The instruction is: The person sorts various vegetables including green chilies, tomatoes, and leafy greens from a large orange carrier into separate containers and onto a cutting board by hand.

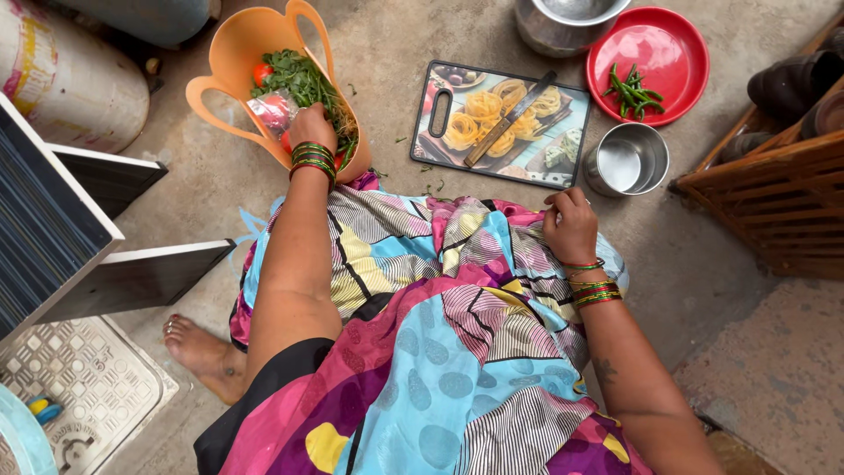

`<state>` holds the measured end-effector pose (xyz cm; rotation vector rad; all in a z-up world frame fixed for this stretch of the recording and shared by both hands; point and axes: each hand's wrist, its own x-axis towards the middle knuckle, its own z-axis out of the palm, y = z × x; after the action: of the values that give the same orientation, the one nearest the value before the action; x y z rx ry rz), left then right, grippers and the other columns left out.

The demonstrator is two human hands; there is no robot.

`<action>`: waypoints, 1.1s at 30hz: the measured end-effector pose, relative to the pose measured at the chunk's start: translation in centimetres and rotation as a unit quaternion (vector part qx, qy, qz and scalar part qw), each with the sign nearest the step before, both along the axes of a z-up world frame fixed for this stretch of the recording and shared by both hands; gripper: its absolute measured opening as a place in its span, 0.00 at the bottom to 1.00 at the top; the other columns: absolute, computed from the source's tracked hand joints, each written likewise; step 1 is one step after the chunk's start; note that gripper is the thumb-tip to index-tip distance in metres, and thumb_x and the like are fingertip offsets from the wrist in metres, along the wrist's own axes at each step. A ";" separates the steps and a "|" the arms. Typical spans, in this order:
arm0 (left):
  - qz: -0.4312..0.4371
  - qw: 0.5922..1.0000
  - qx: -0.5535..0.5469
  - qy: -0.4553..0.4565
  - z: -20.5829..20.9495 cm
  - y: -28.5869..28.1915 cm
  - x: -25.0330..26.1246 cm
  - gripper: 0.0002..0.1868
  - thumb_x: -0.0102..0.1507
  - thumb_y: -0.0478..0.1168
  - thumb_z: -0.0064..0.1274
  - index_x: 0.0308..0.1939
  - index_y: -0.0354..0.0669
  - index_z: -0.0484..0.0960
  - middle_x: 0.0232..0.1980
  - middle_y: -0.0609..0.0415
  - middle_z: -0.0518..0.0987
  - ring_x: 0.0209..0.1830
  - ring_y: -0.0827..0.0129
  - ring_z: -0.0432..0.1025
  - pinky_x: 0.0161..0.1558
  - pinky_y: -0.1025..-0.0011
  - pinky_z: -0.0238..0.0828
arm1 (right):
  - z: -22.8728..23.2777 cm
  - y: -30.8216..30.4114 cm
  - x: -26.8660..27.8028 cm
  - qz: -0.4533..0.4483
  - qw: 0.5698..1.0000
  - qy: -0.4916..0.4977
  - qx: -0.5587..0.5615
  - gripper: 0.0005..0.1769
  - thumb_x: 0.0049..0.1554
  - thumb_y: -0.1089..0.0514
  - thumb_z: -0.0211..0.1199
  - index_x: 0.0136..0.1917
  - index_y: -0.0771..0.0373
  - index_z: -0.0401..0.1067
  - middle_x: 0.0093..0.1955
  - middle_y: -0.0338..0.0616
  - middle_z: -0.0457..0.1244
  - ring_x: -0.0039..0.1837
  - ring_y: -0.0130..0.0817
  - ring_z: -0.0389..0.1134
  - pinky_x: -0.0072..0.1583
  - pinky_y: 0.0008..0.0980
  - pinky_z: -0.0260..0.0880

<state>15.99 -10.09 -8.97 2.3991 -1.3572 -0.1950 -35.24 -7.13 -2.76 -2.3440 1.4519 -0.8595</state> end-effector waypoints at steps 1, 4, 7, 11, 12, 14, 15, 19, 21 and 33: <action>0.001 1.000 -0.008 -0.015 -0.1 -0.1 -0.1 0.08 0.60 0.34 0.56 0.42 0.36 0.81 0.42 0.34 0.81 0.44 0.37 0.75 0.46 0.47 0.71 | 0.0 0.1 0.0 0.001 1.000 0.001 0.003 0.06 0.53 0.68 0.61 0.44 0.62 0.74 0.46 0.47 0.64 0.47 0.49 0.68 0.47 0.45 0.69; 0.006 1.000 -0.017 -0.025 -0.8 0.0 0.1 0.07 0.61 0.34 0.55 0.42 0.35 0.81 0.42 0.34 0.81 0.44 0.38 0.76 0.46 0.47 0.72 | 0.0 0.1 0.1 0.001 1.000 0.001 0.005 0.05 0.53 0.68 0.62 0.42 0.62 0.74 0.46 0.47 0.64 0.47 0.49 0.68 0.47 0.45 0.69; 0.022 1.000 -0.004 -0.013 -1.8 -0.3 0.5 0.07 0.64 0.33 0.50 0.42 0.35 0.82 0.43 0.34 0.81 0.46 0.39 0.76 0.47 0.48 0.72 | 0.2 0.2 0.1 0.003 1.000 -0.001 0.005 0.04 0.53 0.68 0.62 0.42 0.62 0.74 0.46 0.46 0.64 0.46 0.49 0.69 0.46 0.44 0.69; 0.066 0.997 0.029 0.015 -3.0 -0.6 0.8 0.09 0.66 0.31 0.45 0.43 0.33 0.82 0.46 0.32 0.81 0.48 0.39 0.76 0.48 0.49 0.73 | 0.5 0.4 0.3 -0.004 1.000 -0.009 0.008 0.04 0.53 0.68 0.62 0.42 0.62 0.74 0.45 0.46 0.64 0.45 0.47 0.69 0.46 0.43 0.69; 0.064 0.997 0.028 0.016 -3.2 -0.8 0.9 0.09 0.66 0.31 0.45 0.43 0.33 0.82 0.46 0.32 0.81 0.48 0.39 0.76 0.48 0.49 0.73 | 0.6 0.4 0.3 -0.006 1.000 -0.008 0.007 0.04 0.53 0.68 0.62 0.42 0.62 0.74 0.45 0.46 0.64 0.45 0.47 0.69 0.46 0.43 0.69; 0.049 0.998 0.044 -0.014 -3.3 -0.9 1.1 0.09 0.63 0.30 0.46 0.41 0.34 0.82 0.46 0.32 0.81 0.49 0.39 0.76 0.49 0.50 0.73 | 0.6 0.5 0.2 -0.002 1.000 -0.012 0.005 0.04 0.53 0.68 0.62 0.41 0.63 0.74 0.45 0.46 0.64 0.45 0.48 0.68 0.46 0.44 0.69; 0.046 0.998 0.044 -0.013 -3.1 -0.8 1.2 0.09 0.63 0.30 0.46 0.41 0.34 0.82 0.46 0.32 0.81 0.49 0.39 0.76 0.49 0.50 0.73 | 0.5 0.5 0.2 -0.004 1.000 -0.011 0.005 0.04 0.53 0.68 0.62 0.41 0.63 0.74 0.45 0.46 0.64 0.45 0.48 0.68 0.46 0.44 0.69; 0.045 0.999 -0.007 0.017 -0.4 0.6 0.2 0.09 0.60 0.28 0.49 0.42 0.33 0.81 0.44 0.32 0.81 0.48 0.38 0.76 0.50 0.49 0.72 | 0.4 0.5 0.1 0.000 1.000 -0.013 0.005 0.04 0.53 0.68 0.63 0.41 0.62 0.74 0.45 0.46 0.64 0.45 0.48 0.68 0.46 0.44 0.69; 0.047 0.998 -0.019 0.040 1.5 1.1 -0.2 0.09 0.59 0.27 0.49 0.43 0.33 0.80 0.44 0.32 0.81 0.48 0.38 0.76 0.50 0.49 0.72 | 0.3 0.4 0.1 0.000 1.000 -0.010 0.010 0.04 0.53 0.68 0.63 0.41 0.62 0.74 0.44 0.46 0.64 0.45 0.48 0.68 0.46 0.45 0.69; 0.028 0.997 0.049 0.048 -2.2 0.4 1.2 0.11 0.57 0.34 0.62 0.43 0.35 0.84 0.45 0.34 0.81 0.48 0.40 0.75 0.50 0.51 0.72 | 0.6 0.3 0.2 -0.005 1.000 -0.015 0.024 0.03 0.53 0.68 0.62 0.40 0.63 0.74 0.44 0.47 0.64 0.43 0.48 0.68 0.45 0.44 0.68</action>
<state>17.17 -9.69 -11.18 2.4704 -1.2634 -0.3641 -35.07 -6.79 -2.21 -2.2816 1.4576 -0.8481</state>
